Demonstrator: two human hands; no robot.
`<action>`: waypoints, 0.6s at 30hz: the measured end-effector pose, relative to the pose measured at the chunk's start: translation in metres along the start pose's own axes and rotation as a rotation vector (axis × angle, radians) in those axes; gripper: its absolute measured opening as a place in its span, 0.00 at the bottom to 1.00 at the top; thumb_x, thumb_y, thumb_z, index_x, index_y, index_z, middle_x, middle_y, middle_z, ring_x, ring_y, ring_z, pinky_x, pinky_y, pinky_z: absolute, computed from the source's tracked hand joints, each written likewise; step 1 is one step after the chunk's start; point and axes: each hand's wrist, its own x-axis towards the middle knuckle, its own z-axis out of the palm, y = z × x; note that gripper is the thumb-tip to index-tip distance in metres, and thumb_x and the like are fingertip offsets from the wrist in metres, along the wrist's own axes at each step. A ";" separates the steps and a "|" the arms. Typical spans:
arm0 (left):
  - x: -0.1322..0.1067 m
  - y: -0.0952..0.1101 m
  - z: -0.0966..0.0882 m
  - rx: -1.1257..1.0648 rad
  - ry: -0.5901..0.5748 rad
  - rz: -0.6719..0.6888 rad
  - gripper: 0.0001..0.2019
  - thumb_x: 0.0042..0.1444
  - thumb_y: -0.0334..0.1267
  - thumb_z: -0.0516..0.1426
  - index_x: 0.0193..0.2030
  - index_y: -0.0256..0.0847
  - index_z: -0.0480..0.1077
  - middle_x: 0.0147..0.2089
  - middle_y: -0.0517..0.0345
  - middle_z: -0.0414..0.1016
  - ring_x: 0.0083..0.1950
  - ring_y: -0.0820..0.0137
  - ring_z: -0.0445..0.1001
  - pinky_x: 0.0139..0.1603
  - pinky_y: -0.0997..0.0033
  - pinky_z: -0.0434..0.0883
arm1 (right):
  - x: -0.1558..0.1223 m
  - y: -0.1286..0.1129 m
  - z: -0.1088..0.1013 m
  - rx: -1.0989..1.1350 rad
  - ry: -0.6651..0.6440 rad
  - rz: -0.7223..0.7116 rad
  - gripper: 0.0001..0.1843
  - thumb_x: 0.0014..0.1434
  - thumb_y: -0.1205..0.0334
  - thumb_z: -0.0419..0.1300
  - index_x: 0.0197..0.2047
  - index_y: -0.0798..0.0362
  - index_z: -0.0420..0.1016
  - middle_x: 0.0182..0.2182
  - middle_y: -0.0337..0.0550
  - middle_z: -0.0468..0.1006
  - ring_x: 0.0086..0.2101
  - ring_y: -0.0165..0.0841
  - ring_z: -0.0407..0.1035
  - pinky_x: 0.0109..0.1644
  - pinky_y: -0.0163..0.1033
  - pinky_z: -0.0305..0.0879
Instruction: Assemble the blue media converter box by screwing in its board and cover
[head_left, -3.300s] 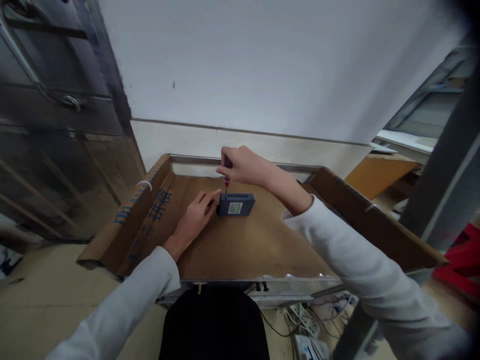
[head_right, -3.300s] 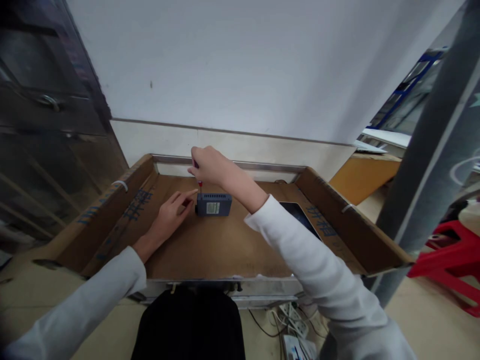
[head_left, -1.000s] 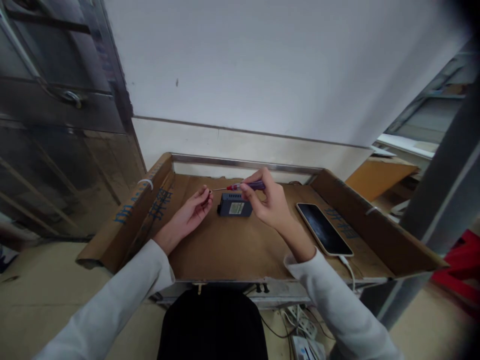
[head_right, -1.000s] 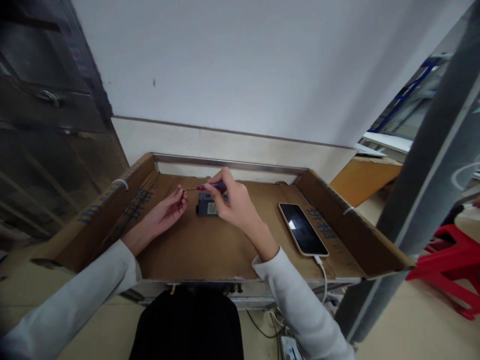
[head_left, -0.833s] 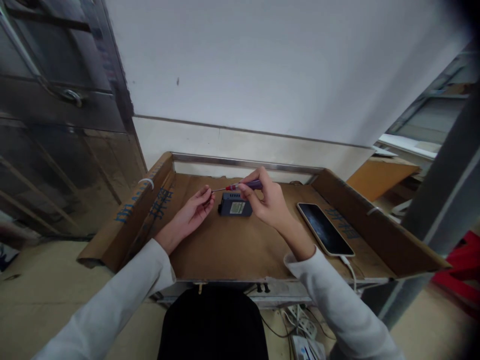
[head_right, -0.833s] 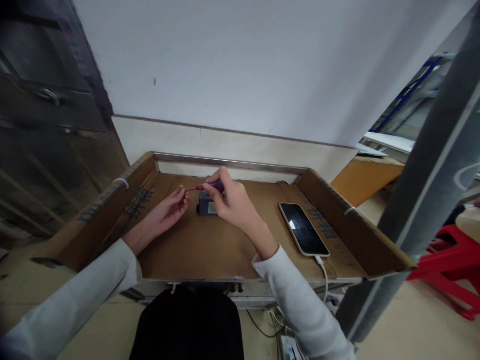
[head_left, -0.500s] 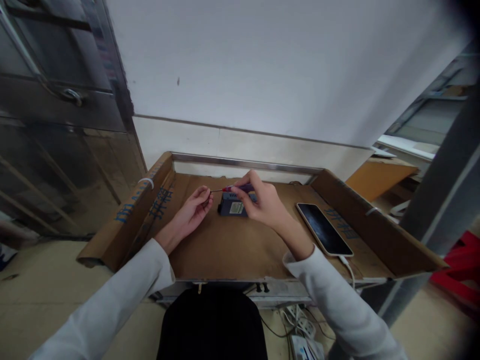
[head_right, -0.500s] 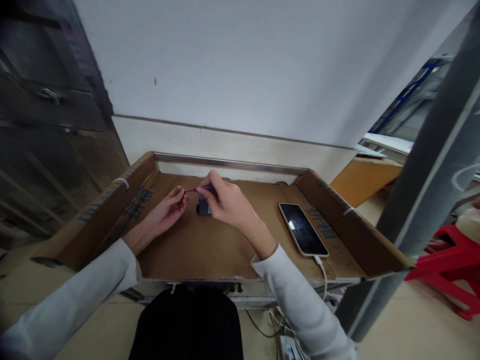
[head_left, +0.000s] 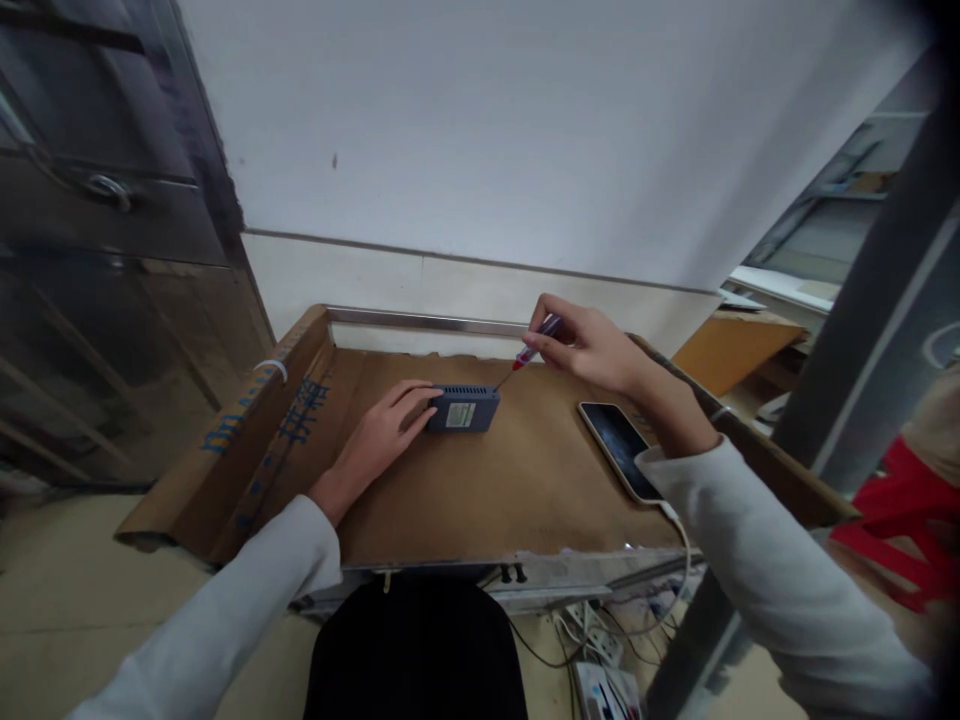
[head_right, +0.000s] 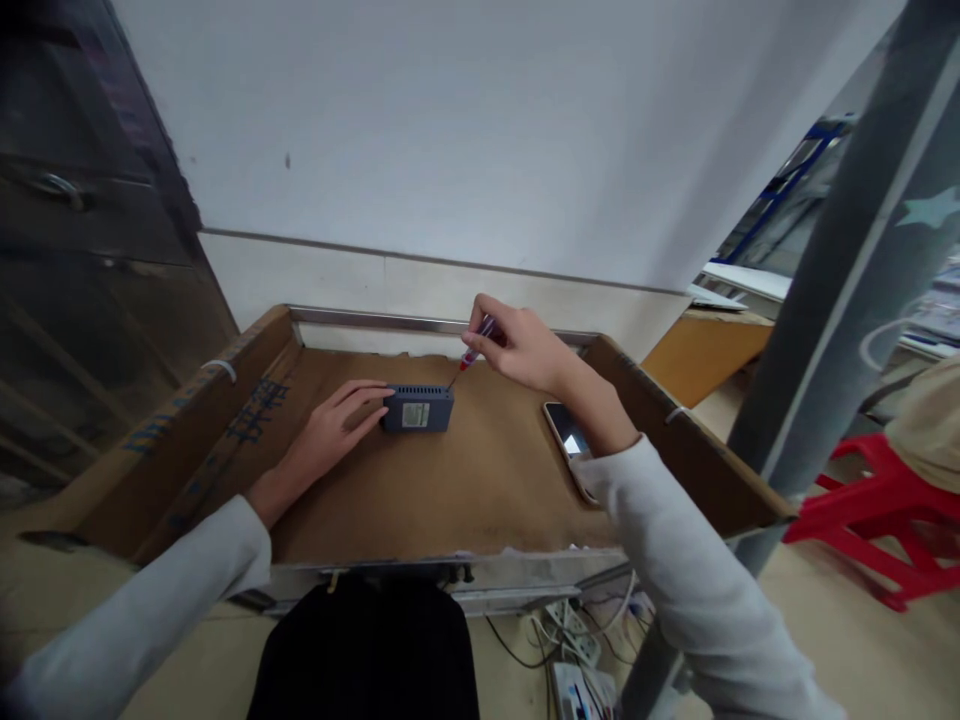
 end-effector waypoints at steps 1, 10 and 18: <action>0.000 -0.001 0.001 0.017 0.006 0.014 0.12 0.65 0.35 0.51 0.52 0.45 0.67 0.52 0.55 0.70 0.55 0.68 0.70 0.60 0.61 0.67 | 0.001 -0.001 0.000 -0.037 -0.014 -0.002 0.11 0.60 0.54 0.56 0.32 0.52 0.63 0.21 0.36 0.70 0.21 0.26 0.61 0.28 0.34 0.55; 0.000 -0.002 0.001 0.078 0.018 0.063 0.11 0.64 0.34 0.51 0.52 0.43 0.69 0.52 0.54 0.71 0.54 0.69 0.71 0.58 0.63 0.69 | 0.004 -0.004 0.003 -0.137 -0.077 -0.022 0.08 0.60 0.57 0.55 0.33 0.52 0.63 0.23 0.37 0.71 0.23 0.27 0.62 0.30 0.35 0.54; -0.001 -0.005 0.002 0.100 0.032 0.084 0.12 0.63 0.33 0.52 0.52 0.42 0.69 0.52 0.53 0.71 0.53 0.68 0.71 0.58 0.63 0.70 | 0.011 -0.009 0.006 -0.182 -0.113 -0.013 0.07 0.59 0.58 0.55 0.34 0.52 0.63 0.23 0.39 0.72 0.23 0.28 0.62 0.30 0.35 0.55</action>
